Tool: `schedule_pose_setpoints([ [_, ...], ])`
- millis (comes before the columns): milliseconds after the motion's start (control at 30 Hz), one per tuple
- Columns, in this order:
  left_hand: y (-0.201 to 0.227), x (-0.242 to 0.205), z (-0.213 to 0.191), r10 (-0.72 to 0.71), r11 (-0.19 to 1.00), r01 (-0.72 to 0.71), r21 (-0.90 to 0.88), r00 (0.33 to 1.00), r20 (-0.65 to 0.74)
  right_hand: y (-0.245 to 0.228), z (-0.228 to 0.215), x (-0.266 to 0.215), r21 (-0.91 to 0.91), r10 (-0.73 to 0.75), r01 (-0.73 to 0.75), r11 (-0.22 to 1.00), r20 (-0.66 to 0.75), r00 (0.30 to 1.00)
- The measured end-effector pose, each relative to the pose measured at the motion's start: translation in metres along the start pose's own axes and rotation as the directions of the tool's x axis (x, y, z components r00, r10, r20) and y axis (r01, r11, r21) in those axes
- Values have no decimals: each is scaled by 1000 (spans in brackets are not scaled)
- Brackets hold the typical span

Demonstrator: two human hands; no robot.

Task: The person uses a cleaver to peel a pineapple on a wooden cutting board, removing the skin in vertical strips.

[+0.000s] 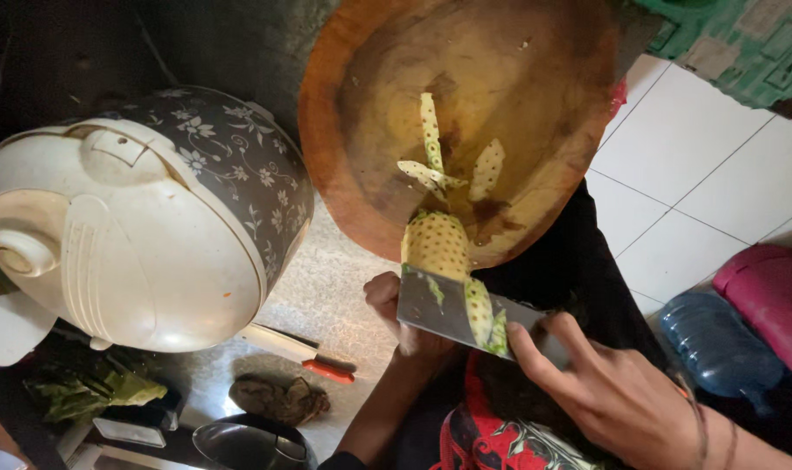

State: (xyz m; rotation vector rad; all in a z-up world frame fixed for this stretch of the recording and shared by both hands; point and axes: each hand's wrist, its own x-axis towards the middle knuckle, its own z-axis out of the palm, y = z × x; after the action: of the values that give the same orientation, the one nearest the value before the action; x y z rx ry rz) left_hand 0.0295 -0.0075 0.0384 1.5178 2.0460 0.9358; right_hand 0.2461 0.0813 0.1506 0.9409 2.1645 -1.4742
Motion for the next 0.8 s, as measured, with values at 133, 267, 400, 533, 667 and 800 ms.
schedule_pose_setpoints([
  [133, -1, 1, 0, 242, 970, -241, 17, 969, -49, 9, 0, 25, -25, -1, 2, 1000, 37, 999],
  [267, 0, 7, -6, 203, 979, -203, 3, 979, -21, 17, 7, 62, -92, -26, 20, 996, -70, 997],
  [400, 7, 25, -13, 218, 976, -217, -24, 975, 34, 37, 24, 94, -203, -46, 9, 979, -178, 983],
  [533, -3, 57, -23, 420, 900, -381, -213, 890, 180, 45, 27, 92, 101, 85, -62, 993, -247, 965],
  [667, 0, 57, -19, 403, 905, -372, -204, 905, 135, 29, 12, 51, 269, 191, -126, 955, -232, 954],
  [800, 16, 32, -10, 217, 976, -217, -19, 976, 15, 10, 17, -2, 204, 125, -97, 974, -126, 984],
])
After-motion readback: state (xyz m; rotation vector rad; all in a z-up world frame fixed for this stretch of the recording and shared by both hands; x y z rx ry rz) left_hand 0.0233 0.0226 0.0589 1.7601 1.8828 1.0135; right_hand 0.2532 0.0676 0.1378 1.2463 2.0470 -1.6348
